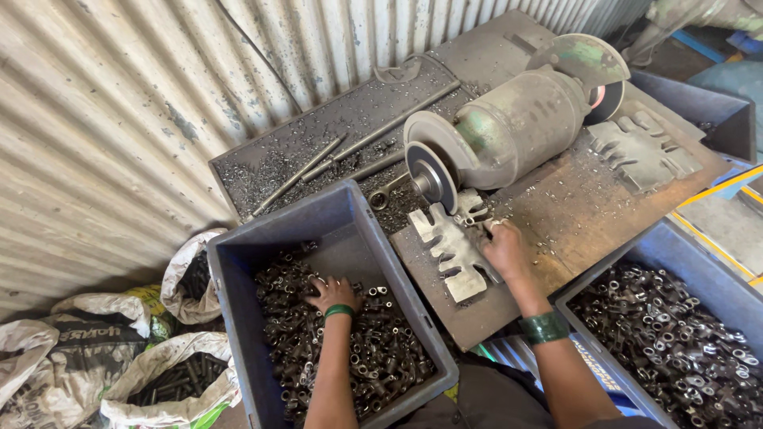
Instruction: The person picks small metal eye-bolt parts one at a time from a bin, presses each against a running bench grinder to grind its edge, producing sparks, then places the ground part into a second bin. The person repeats this pick-grind-place cycle continuously throughout the episode.
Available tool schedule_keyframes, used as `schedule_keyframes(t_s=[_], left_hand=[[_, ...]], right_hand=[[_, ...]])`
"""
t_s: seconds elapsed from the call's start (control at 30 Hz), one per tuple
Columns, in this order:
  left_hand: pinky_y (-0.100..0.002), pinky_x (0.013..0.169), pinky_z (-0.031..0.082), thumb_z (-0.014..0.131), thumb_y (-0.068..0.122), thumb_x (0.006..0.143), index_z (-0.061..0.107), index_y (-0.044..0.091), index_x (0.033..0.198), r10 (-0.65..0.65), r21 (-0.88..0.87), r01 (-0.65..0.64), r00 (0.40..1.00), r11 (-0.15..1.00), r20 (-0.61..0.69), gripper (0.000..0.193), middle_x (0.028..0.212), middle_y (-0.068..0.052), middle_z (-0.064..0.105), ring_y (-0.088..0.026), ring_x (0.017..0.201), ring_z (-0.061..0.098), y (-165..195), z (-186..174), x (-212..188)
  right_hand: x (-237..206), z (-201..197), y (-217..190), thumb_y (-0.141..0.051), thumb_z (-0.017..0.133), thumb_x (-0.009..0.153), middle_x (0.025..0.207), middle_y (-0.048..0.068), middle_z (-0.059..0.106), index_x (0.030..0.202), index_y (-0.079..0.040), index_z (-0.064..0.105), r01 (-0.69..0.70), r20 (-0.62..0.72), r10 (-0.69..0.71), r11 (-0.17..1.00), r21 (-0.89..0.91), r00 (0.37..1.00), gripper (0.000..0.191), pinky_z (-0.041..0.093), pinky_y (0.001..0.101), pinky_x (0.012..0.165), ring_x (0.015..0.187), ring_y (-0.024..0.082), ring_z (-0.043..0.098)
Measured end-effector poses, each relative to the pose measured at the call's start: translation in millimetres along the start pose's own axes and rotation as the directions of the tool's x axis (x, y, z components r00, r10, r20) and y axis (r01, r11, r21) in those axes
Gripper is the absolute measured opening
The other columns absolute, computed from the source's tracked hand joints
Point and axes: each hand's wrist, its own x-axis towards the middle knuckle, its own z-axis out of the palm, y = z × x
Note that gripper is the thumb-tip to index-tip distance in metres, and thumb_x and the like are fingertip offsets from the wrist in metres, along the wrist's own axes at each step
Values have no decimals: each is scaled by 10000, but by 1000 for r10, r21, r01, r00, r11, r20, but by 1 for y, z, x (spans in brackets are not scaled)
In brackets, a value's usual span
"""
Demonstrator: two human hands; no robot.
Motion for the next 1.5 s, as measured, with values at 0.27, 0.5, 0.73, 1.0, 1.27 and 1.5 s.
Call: schedule_keyframes(t_s=[0.27,0.5,0.73,1.0,1.27,1.5], left_hand=[[-655,1108,396,767,522,864,538,231,1407,28,37,-25,997,999,-71,657,1551,-45,413,-371,1522,228,2,4,2],[-490,987,546,691,325,918,610,115,1225,33,-101,-74,935,992,-354,381,1328,-110,581,-312,1315,520,9,16,9],[-506,963,538,610,295,973,596,101,1230,35,-104,-74,939,992,-341,323,1316,-142,573,-343,1304,516,7,14,4],[-607,1007,474,669,433,935,558,63,1285,48,-488,-229,934,842,-355,522,1301,-194,584,-417,1246,538,10,6,7],[-558,902,546,727,303,908,636,68,1114,202,-694,88,976,-715,-85,325,990,-92,646,-258,887,644,13,-24,15],[-467,853,506,764,232,878,651,148,998,283,-566,163,950,-808,-130,185,942,-30,666,-208,876,631,7,-17,4]], right_hand=[[16,1,-6,-272,736,859,952,197,697,1064,-110,758,135,-49,-138,989,-63,989,262,532,493,788,894,398,677],[20,0,-9,-282,748,859,968,199,702,1098,-83,752,170,-93,-167,985,25,982,311,532,489,798,913,403,674],[21,3,-11,-299,744,851,994,192,713,1112,-93,758,124,-97,-130,990,-64,987,333,533,490,813,928,397,679],[21,2,-16,-372,774,829,943,176,732,1026,-92,780,87,-91,-86,996,-2,992,342,535,479,774,880,383,688],[22,1,-9,-227,858,690,794,113,779,934,-90,790,-167,42,164,900,404,986,287,562,359,653,687,237,734],[13,2,-1,-206,869,727,824,108,722,902,-63,779,-47,-201,96,970,237,975,243,554,378,676,714,238,699]])
